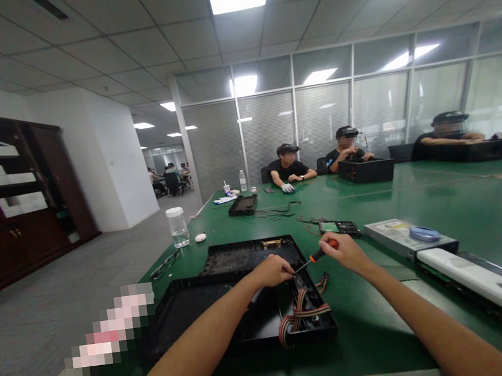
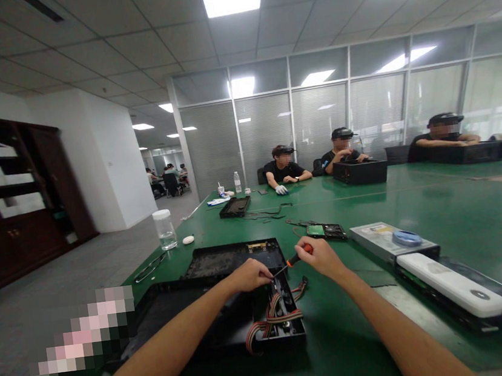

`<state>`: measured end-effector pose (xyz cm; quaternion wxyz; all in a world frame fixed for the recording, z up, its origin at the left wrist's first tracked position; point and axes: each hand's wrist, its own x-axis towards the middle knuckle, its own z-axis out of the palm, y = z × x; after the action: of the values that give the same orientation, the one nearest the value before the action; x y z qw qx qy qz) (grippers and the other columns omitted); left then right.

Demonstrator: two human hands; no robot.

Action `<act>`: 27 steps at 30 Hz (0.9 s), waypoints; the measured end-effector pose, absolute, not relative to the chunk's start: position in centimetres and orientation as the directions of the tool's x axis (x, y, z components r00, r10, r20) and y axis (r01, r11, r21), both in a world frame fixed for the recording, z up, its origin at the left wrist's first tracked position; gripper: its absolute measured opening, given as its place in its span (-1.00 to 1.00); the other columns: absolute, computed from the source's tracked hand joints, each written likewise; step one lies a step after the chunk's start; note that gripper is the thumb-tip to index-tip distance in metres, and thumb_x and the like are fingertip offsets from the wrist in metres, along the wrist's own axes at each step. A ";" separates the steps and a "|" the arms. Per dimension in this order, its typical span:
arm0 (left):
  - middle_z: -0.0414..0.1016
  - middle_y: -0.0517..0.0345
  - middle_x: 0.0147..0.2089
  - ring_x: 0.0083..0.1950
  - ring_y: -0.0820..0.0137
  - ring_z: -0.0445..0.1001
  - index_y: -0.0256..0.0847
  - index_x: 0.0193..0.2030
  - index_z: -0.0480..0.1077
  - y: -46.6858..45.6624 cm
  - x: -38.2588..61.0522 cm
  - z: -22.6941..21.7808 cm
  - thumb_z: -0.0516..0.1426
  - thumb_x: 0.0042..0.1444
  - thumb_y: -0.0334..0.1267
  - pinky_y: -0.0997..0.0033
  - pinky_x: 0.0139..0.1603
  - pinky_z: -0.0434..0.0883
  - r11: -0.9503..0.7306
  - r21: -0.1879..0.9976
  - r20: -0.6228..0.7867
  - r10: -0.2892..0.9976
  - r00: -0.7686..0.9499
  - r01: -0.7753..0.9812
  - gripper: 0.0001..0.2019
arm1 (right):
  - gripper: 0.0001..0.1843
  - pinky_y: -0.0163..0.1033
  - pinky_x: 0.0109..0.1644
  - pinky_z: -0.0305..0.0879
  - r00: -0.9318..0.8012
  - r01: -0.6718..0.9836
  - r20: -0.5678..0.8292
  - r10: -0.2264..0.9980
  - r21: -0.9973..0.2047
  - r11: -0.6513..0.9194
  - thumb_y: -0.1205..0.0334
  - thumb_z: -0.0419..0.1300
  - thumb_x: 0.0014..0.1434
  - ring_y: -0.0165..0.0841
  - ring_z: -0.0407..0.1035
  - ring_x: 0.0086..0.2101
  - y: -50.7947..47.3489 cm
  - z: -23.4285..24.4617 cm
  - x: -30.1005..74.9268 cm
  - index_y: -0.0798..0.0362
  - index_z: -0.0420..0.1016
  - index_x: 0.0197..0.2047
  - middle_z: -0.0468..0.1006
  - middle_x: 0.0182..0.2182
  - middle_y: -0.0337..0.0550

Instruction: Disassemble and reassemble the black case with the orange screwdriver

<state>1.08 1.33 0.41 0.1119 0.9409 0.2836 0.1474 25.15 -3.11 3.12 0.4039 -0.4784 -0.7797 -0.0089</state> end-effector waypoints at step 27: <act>0.47 0.19 -0.40 -0.39 0.51 0.42 -0.28 -0.30 0.41 0.0 1.1 0.9 0.11 -0.02 -0.39 0.62 -0.38 0.27 -0.789 0.258 0.204 0.608 0.767 0.557 -0.88 | -0.42 -0.06 -0.22 0.20 -0.152 0.985 0.372 0.916 0.128 0.112 -0.07 -0.20 0.18 -0.04 0.39 -0.24 -5.2 12.6 12.6 0.19 0.47 -0.30 0.50 -0.28 0.21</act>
<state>1.05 -0.01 0.94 0.0918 0.9356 0.3112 0.1393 12.64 -5.22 12.58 0.1002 -0.6434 -0.7388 -0.1738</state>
